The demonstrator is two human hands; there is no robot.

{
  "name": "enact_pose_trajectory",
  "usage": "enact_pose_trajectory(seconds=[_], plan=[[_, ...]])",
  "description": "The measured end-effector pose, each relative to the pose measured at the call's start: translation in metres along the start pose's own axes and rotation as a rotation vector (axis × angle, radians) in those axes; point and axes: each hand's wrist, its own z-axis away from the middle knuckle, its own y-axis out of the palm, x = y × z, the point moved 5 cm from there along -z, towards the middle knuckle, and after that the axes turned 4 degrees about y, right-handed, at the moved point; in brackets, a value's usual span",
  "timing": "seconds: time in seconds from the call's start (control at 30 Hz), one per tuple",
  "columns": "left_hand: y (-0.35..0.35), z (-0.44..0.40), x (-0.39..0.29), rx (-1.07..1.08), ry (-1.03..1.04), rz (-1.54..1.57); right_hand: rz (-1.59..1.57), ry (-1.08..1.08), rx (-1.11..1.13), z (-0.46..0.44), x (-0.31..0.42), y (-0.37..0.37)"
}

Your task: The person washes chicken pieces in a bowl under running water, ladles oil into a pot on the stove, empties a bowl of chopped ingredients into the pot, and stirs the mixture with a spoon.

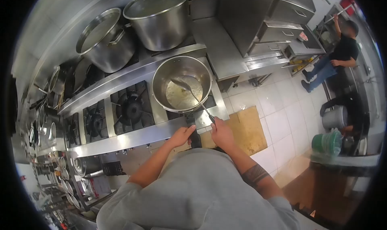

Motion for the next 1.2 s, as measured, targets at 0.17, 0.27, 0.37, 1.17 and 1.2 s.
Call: enact_pose_trajectory(seconds=[0.17,0.27,0.37,1.17,1.2], plan=[[0.001,0.002,-0.003,0.020,0.039,-0.002,0.078,0.040,0.040,-0.003,-0.025,0.007],[0.002,0.002,-0.008,0.016,0.022,-0.007,0.081,0.061,0.062,-0.006,-0.022,0.005],[0.005,-0.001,-0.001,0.023,0.008,-0.011,0.063,0.070,0.086,-0.007,-0.026,0.007],[0.024,0.001,0.035,0.059,0.161,-0.025,0.092,-0.077,0.101,0.002,-0.029,0.013],[0.025,0.002,0.035,0.057,0.170,-0.041,0.094,-0.074,0.107,0.003,-0.028,0.013]])
